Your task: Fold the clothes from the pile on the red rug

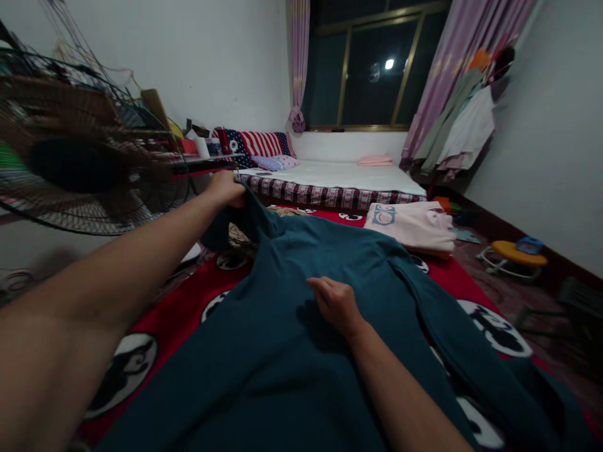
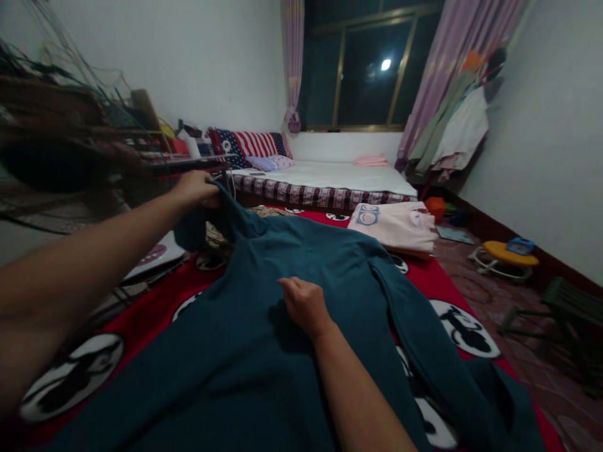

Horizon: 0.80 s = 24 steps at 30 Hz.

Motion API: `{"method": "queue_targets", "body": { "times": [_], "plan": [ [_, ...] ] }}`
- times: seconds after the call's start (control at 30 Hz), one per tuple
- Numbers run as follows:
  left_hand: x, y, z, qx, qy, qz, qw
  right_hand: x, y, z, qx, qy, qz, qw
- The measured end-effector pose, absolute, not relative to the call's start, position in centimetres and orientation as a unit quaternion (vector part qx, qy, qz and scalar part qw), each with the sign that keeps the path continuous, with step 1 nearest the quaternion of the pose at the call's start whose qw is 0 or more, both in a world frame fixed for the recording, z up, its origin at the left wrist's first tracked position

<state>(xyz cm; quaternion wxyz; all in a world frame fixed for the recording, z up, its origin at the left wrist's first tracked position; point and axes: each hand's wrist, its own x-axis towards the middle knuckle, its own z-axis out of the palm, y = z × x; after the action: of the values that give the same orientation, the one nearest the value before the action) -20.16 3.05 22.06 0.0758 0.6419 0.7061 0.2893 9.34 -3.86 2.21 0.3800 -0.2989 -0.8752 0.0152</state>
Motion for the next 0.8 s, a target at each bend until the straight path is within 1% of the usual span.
{"method": "queue_targets", "body": {
  "times": [0.07,0.1,0.13,0.2,0.23,0.3,0.4,0.5,0.57,0.67,0.8],
  "plan": [
    [-16.2,3.2,22.6,0.658,0.679,0.322,0.035,9.1,-4.1,2.3,-0.282,-0.885,0.005,0.369],
    [-13.9,2.7,22.1,0.706,0.620,0.342,0.016,9.1,-4.2,2.3,-0.277,-0.889,0.003,0.365],
    [-11.7,2.0,21.1,0.769,0.539,0.342,0.030,9.1,-4.2,2.3,-0.276,-0.891,0.003,0.361],
    [-8.2,0.0,18.3,0.866,0.381,0.300,0.120,9.3,-4.1,2.1,-0.282,-0.891,0.004,0.357],
    [-7.2,-1.1,16.7,0.891,0.330,0.267,0.160,9.3,-4.1,2.0,-0.288,-0.888,0.002,0.358],
    [-6.7,-3.1,13.7,0.908,0.290,0.233,0.195,9.5,-4.0,1.7,-0.305,-0.884,-0.005,0.355],
    [-9.4,-5.0,10.7,0.895,0.353,0.221,0.162,9.5,-4.0,1.7,-0.322,-0.883,0.002,0.343],
    [-13.8,-6.5,9.4,0.836,0.503,0.198,0.093,9.3,-3.9,1.8,-0.346,-0.871,0.032,0.348],
    [-16.7,-7.9,9.0,0.782,0.601,0.153,0.066,9.2,-3.8,1.9,-0.383,-0.855,0.034,0.348],
    [-20.0,-10.5,8.5,0.707,0.701,0.059,0.075,9.1,-3.4,1.7,-0.452,-0.834,0.013,0.316],
    [-23.0,-13.9,7.4,0.659,0.741,-0.022,0.129,8.4,-2.5,1.6,-0.491,-0.832,-0.011,0.259]
  ]
}}
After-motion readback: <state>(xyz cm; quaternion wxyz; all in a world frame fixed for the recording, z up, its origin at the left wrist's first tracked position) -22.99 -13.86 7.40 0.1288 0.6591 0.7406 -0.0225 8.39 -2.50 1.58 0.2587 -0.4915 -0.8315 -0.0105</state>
